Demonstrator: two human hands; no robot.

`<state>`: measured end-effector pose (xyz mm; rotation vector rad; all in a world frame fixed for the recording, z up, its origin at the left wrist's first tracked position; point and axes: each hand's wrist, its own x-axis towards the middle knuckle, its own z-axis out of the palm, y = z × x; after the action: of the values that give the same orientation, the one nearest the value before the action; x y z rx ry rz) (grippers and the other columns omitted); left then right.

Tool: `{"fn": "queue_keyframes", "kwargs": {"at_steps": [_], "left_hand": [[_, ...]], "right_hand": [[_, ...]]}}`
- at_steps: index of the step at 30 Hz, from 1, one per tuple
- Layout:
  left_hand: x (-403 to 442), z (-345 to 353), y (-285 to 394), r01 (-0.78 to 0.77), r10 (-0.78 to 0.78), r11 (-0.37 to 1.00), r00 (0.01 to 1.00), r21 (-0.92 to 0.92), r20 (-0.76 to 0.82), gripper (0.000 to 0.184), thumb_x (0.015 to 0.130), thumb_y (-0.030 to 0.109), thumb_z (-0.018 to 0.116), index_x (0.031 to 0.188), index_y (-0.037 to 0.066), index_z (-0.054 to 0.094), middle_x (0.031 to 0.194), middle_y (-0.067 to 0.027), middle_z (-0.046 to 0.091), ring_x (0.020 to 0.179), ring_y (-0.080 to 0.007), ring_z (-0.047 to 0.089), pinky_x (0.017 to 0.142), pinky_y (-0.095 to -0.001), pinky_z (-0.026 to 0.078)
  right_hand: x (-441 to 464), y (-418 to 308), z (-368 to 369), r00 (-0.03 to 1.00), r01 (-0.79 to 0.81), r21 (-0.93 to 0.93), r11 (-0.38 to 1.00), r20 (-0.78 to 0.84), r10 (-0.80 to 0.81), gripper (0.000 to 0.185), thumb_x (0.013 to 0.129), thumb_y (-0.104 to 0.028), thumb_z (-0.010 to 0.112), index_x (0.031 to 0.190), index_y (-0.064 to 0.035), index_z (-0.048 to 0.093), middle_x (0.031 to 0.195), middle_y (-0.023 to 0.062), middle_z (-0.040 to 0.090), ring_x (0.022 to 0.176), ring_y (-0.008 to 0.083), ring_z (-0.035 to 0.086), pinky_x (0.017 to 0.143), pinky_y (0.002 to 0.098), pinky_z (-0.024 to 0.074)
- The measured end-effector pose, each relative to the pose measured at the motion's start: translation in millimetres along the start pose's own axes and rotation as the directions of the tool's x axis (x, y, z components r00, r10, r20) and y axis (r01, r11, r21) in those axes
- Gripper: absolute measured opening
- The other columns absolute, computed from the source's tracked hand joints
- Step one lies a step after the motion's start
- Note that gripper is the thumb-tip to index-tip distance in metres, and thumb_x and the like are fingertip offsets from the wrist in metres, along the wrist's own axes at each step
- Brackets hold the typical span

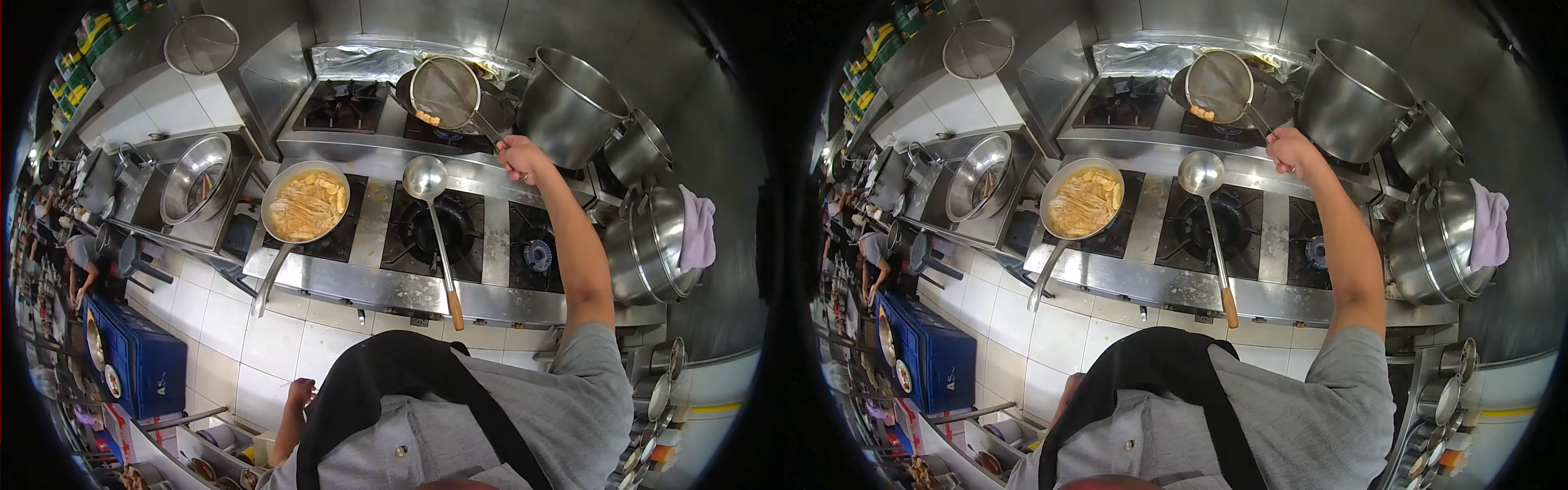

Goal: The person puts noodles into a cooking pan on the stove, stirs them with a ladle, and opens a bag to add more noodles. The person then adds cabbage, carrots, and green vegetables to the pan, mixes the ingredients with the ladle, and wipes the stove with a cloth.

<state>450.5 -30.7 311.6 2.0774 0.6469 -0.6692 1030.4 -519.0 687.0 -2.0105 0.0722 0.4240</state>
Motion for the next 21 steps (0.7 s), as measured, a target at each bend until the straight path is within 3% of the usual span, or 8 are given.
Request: {"fn": "queue_keyframes", "kwargs": {"at_steps": [1, 4, 10, 13, 14, 15, 19, 21], "left_hand": [[3.3, 3.0, -9.8, 0.108, -0.108, 0.980, 0.994, -0.165, 0.004, 0.025, 0.087, 0.024, 0.060, 0.101, 0.004, 0.066, 0.084, -0.0119, 0.068, 0.069, -0.0256, 0.067, 0.056, -0.0396, 0.054], [17.1, 6.8, -30.6, 0.048, -0.058, 0.956, 0.998, -0.288, -0.024, 0.026, 0.087, 0.021, 0.059, 0.103, 0.001, 0.064, 0.080, -0.0086, 0.065, 0.061, -0.0198, 0.064, 0.049, -0.0337, 0.051], [0.4, 23.8, -47.8, 0.020, -0.049, 0.972, 0.992, -0.233, -0.117, 0.026, 0.086, 0.022, 0.059, 0.098, 0.000, 0.065, 0.079, -0.0097, 0.066, 0.061, -0.0203, 0.065, 0.049, -0.0343, 0.052], [-17.9, 38.3, -53.8, 0.137, -0.196, 0.901, 0.975, -0.412, -0.103, 0.025, 0.086, 0.021, 0.059, 0.095, -0.001, 0.066, 0.078, -0.0102, 0.067, 0.061, -0.0203, 0.065, 0.048, -0.0341, 0.052], [-28.6, 39.6, -43.7, 0.271, -0.381, 0.756, 0.922, -0.596, -0.065, 0.026, 0.086, 0.021, 0.059, 0.098, -0.001, 0.066, 0.080, -0.0096, 0.068, 0.061, -0.0196, 0.065, 0.048, -0.0334, 0.052], [-42.6, 44.6, -44.3, 0.278, -0.401, 0.736, 0.914, -0.617, -0.067, 0.026, 0.086, 0.021, 0.059, 0.098, -0.001, 0.066, 0.080, -0.0096, 0.068, 0.061, -0.0196, 0.065, 0.048, -0.0334, 0.052], [-90.3, 66.1, -66.9, 0.217, -0.473, 0.637, 0.868, -0.740, -0.153, 0.028, 0.086, 0.020, 0.061, 0.103, -0.002, 0.066, 0.081, -0.0109, 0.068, 0.062, -0.0190, 0.065, 0.050, -0.0322, 0.051], [-124.9, 80.9, -74.0, 0.227, -0.534, 0.606, 0.826, -0.762, -0.179, 0.026, 0.086, 0.018, 0.060, 0.101, -0.002, 0.066, 0.080, -0.0111, 0.068, 0.062, -0.0190, 0.065, 0.051, -0.0322, 0.052]], "right_hand": [[-3.6, -6.8, 3.8, 1.000, 0.000, 0.025, 1.000, 0.029, -0.001, 0.017, 0.082, 0.000, 0.057, 0.093, -0.0104, 0.048, 0.060, 0.0009, 0.043, 0.040, 0.0091, 0.035, 0.032, 0.0253, 0.0237], [-49.2, -52.3, 14.1, 0.998, -0.009, -0.035, 0.999, 0.067, 0.011, 0.018, 0.082, 0.000, 0.056, 0.093, -0.0113, 0.048, 0.059, -0.0003, 0.043, 0.037, 0.0086, 0.034, 0.032, 0.0247, 0.0207], [-96.5, -81.0, 130.9, 0.971, 0.216, -0.191, 0.957, 0.149, -0.189, 0.026, 0.083, -0.001, 0.055, 0.108, -0.0047, 0.050, 0.063, 0.0038, 0.047, 0.037, 0.0125, 0.042, 0.032, 0.0295, 0.0265], [-85.8, -41.1, 209.0, 0.955, 0.269, -0.101, 0.958, 0.158, -0.252, 0.030, 0.083, 0.001, 0.055, 0.112, -0.0025, 0.050, 0.068, 0.0048, 0.048, 0.038, 0.0132, 0.042, 0.033, 0.0299, 0.0317], [-80.0, -29.6, 230.8, 0.949, 0.294, -0.093, 0.951, 0.150, -0.279, 0.030, 0.082, 0.002, 0.055, 0.112, -0.0021, 0.050, 0.069, 0.0047, 0.047, 0.039, 0.0133, 0.042, 0.032, 0.0301, 0.0327], [-83.7, -28.2, 253.3, 0.953, 0.280, -0.034, 0.959, 0.133, -0.273, 0.030, 0.082, 0.004, 0.055, 0.111, -0.0022, 0.051, 0.067, 0.0035, 0.046, 0.040, 0.0132, 0.042, 0.032, 0.0296, 0.0330], [-87.6, -50.3, 339.3, 0.910, -0.001, 0.324, 0.946, 0.392, -0.133, 0.029, 0.084, 0.003, 0.056, 0.111, -0.0039, 0.049, 0.066, 0.0036, 0.047, 0.037, 0.0138, 0.041, 0.034, 0.0276, 0.0318], [-83.2, -71.7, 390.3, 0.811, -0.083, 0.494, 0.866, 0.538, -0.229, 0.020, 0.085, 0.005, 0.055, 0.100, -0.0070, 0.048, 0.064, 0.0011, 0.044, 0.038, 0.0117, 0.039, 0.034, 0.0265, 0.0310]]}}
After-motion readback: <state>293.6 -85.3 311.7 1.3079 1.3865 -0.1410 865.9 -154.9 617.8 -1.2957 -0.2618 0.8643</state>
